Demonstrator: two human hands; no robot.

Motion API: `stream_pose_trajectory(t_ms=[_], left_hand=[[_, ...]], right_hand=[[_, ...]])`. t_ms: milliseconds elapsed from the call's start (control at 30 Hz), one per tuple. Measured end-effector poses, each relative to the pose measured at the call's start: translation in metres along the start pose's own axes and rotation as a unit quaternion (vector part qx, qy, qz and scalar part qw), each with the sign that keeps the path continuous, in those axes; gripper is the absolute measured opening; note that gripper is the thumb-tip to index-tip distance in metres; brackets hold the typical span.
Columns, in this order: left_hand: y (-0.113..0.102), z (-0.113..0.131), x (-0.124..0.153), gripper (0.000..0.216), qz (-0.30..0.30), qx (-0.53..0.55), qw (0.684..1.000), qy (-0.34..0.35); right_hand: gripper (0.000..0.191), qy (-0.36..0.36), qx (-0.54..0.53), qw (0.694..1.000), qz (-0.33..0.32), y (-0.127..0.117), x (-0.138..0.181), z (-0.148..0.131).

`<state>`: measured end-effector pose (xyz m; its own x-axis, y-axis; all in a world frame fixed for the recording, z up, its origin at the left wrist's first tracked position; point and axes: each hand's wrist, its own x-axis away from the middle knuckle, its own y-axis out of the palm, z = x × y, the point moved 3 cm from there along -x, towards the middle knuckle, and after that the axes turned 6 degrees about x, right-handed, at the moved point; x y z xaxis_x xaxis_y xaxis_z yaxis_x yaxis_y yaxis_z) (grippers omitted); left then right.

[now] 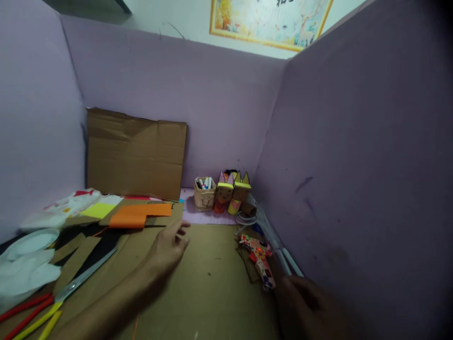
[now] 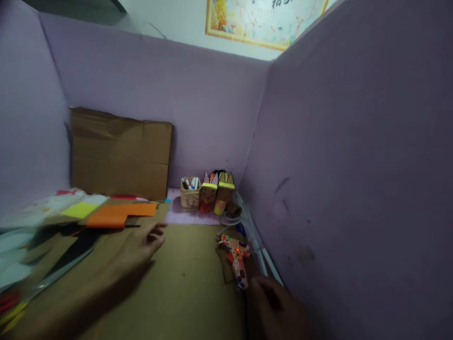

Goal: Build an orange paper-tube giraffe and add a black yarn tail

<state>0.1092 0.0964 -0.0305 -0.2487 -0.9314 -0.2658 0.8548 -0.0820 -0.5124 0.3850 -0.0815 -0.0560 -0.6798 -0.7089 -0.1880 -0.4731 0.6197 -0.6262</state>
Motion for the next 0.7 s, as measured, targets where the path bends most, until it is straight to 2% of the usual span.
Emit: stream_pose_trajectory(t_ms=[67,133,233,333,400,467,567,700], left_hand=[[-0.017,-0.001,0.037,0.022,-0.024,-0.016,0.998,0.049],[-0.033,-0.009,0.069,0.018,-0.023,-0.037,0.996,0.072],[-0.047,-0.022,0.098,0.016,-0.010,-0.058,0.991,0.124],[-0.049,-0.036,0.103,0.017,-0.025,-0.055,0.989,0.132],[-0.047,-0.044,0.099,0.017,-0.035,-0.048,0.994,0.094],[-0.045,-0.049,0.095,0.018,-0.046,-0.043,0.997,0.049],[-0.042,-0.051,0.094,0.019,-0.070,-0.036,0.997,0.015],[-0.039,-0.047,0.096,0.020,-0.094,-0.037,0.995,-0.003]], right_hand=[[0.035,0.017,-0.002,1.000,0.025,-0.003,0.003,-0.004],[0.035,0.024,-0.011,0.999,0.036,-0.002,0.010,-0.016],[0.031,-0.023,-0.048,0.998,0.025,0.006,0.028,-0.047],[0.027,-0.145,-0.084,0.986,-0.026,0.022,0.051,-0.092],[0.026,-0.229,-0.072,0.968,-0.072,0.036,0.065,-0.118],[0.025,-0.273,-0.050,0.954,-0.114,0.048,0.071,-0.134],[0.026,-0.268,-0.019,0.950,-0.158,0.060,0.065,-0.134],[0.027,-0.214,-0.013,0.957,-0.194,0.068,0.048,-0.122]])
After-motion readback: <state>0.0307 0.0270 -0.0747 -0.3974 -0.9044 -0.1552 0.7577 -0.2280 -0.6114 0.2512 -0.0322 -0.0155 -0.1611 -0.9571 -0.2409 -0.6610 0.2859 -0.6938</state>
